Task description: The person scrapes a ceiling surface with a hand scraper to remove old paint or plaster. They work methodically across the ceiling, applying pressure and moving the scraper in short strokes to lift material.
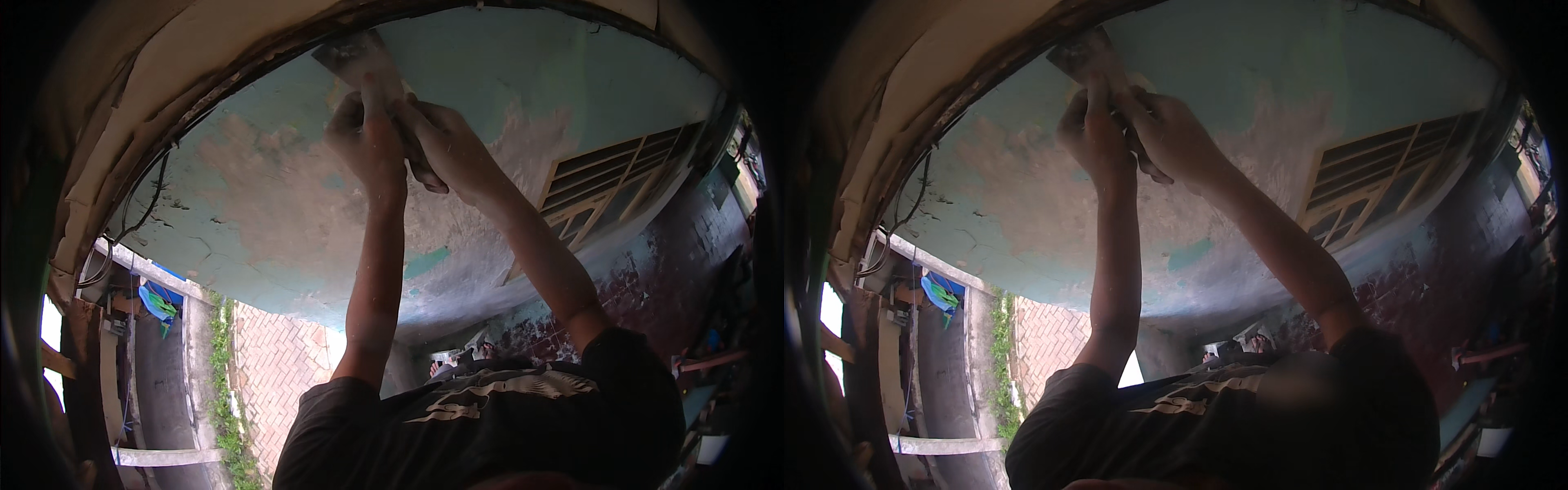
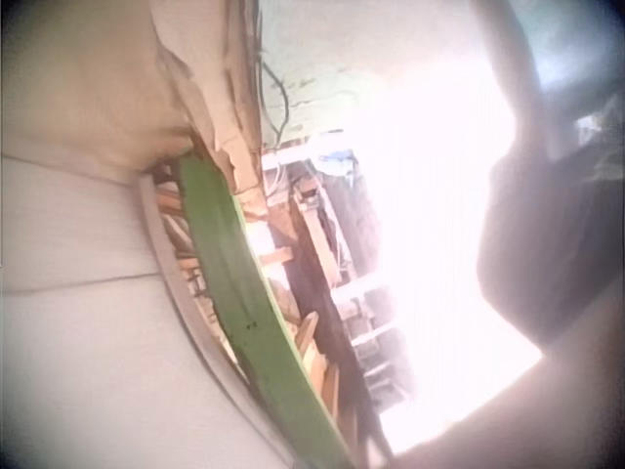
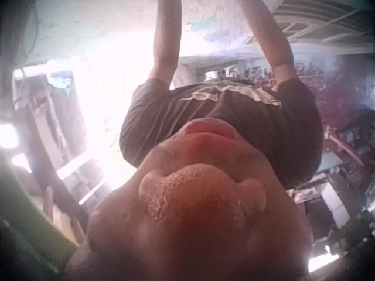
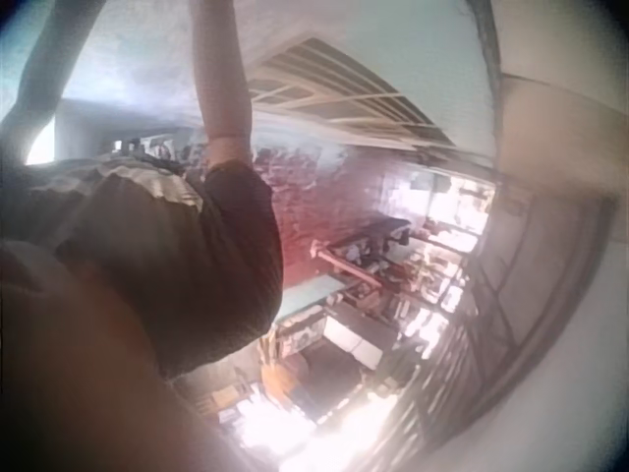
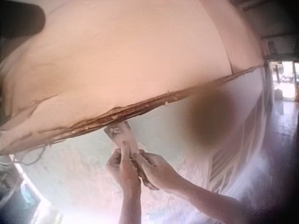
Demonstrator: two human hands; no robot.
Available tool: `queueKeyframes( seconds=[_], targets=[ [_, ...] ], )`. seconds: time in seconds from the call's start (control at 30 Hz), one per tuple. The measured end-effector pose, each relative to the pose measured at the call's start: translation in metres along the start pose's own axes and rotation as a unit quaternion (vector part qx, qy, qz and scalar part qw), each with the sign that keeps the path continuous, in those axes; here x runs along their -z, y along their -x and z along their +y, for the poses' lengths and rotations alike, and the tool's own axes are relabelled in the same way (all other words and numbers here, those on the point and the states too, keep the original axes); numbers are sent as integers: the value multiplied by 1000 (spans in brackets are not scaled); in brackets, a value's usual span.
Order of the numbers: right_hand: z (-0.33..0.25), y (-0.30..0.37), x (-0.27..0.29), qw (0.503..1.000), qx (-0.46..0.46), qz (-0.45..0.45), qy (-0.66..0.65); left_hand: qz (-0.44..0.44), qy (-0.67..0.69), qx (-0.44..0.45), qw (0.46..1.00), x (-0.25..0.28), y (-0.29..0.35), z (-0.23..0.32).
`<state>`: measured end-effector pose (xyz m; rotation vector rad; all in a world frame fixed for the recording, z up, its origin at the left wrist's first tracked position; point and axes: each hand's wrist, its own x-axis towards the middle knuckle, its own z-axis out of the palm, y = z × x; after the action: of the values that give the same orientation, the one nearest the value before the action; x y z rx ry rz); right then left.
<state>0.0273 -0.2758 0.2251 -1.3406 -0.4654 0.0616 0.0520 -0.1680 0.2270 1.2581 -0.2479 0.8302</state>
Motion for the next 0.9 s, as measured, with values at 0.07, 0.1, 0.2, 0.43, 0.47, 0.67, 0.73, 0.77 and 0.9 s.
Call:
queueKeyframes(
  seconds=[0.07, 0.1, 0.2, 0.43, 0.47, 0.67, 0.73, 0.77, 0.9],
  targets=[
    [17, 7, 15, 998, -38, -23, 32, -39, 16, 69, 997, 13, 16, -10],
    [38, 20, 26, 995, -67, -28, 74, -79, -19, 91, 992, 29, 36, -24],
    [125, 90, 77, 928, -106, -18, 357, -237, -144, 183, 943, 113, 119, -101],
    [215, 235, 184, 885, -344, 40, 313, -441, -503, 533, 519, 320, 241, -85],
    [199, 231, 183, 905, -370, 31, 206, -383, -524, 528, 548, 316, 236, -82],
    [112, 98, 96, 980, -196, -17, 16, -138, -153, 250, 946, 142, 139, -102],
    [104, 67, 75, 993, -93, -74, 20, -143, 16, 213, 966, 85, 114, -85],
    [97, 57, 62, 994, -88, -68, -4, -138, 3, 187, 973, 68, 105, -81],
    [69, 38, 40, 988, -109, -47, -96, -116, -47, 128, 984, 40, 78, -68]
  ],
)
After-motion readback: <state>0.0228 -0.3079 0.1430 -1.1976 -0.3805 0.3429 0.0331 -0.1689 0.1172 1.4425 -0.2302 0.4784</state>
